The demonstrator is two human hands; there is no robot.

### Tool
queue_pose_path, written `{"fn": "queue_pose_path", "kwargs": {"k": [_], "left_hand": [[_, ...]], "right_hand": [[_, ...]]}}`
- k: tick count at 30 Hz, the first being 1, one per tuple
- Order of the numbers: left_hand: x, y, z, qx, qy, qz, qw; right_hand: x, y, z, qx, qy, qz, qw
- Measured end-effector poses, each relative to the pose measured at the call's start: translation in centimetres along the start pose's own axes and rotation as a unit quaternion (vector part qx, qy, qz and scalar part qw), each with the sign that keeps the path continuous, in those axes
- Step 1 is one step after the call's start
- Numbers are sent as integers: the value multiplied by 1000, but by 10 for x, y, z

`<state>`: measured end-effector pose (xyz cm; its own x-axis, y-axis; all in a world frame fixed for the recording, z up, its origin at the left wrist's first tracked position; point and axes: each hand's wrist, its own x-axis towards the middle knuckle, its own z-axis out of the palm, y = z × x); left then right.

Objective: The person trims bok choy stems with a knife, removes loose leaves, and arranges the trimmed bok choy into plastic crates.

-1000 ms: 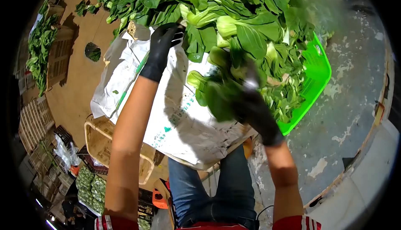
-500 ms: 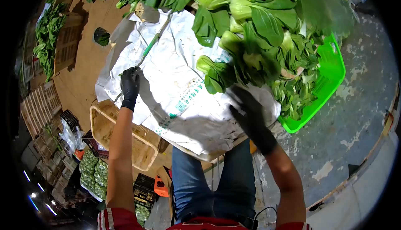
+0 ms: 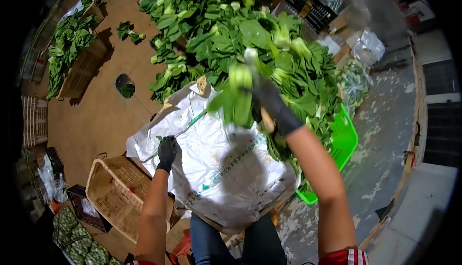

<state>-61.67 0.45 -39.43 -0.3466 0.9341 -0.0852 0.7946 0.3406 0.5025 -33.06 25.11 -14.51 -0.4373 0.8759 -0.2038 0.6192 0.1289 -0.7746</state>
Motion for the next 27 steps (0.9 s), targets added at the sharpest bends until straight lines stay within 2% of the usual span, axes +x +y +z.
{"fn": "queue_pose_path", "kwargs": {"k": [1,2,4,6,7,8,10,12,14,16,18,20,21,24,25,26,27], "left_hand": [[2,-1,1,-8,0,0,1000],[1,-2,2,-14,-4,-3,1000],[-2,-2,1,-12,19,14,1000],[-7,-3,3,-14,28,34,999],[-10,-6,6,-6,35,52,998],[-11,-7,6,2,44,68,997],[-15,-4,3,-21,58,57,996],[-16,-9,6,22,60,93,994],[-17,-9,8,3,59,72,996],[-17,-5,8,15,71,70,995],[-16,-3,10,13,74,54,996],[-16,1,9,-7,86,37,996],[-17,2,8,-11,90,32,995],[-17,1,9,-13,89,21,996],[-16,1,8,-15,89,15,996],[-15,1,7,-11,86,7,996],[-13,2,6,-9,84,1,996]], "right_hand": [[33,-27,-30,52,-18,141,989],[53,-43,-39,169,85,7,982],[92,-62,-56,28,135,-17,990],[102,-59,-25,23,105,-92,990],[102,-33,2,-174,101,-255,946],[87,-17,30,-307,59,-258,914],[86,19,76,-419,-48,-302,855],[95,43,105,-503,-150,-245,815],[117,82,121,-471,-118,-319,814],[124,90,121,-545,-147,-266,781],[125,98,120,-558,-123,-326,754],[126,103,120,-610,-126,-326,711],[128,104,119,-595,-112,-350,715],[126,80,107,-602,-167,-248,741],[135,99,96,-521,-120,-341,773],[139,94,91,-504,-133,-262,812],[141,94,82,-432,-114,-280,850]]}}
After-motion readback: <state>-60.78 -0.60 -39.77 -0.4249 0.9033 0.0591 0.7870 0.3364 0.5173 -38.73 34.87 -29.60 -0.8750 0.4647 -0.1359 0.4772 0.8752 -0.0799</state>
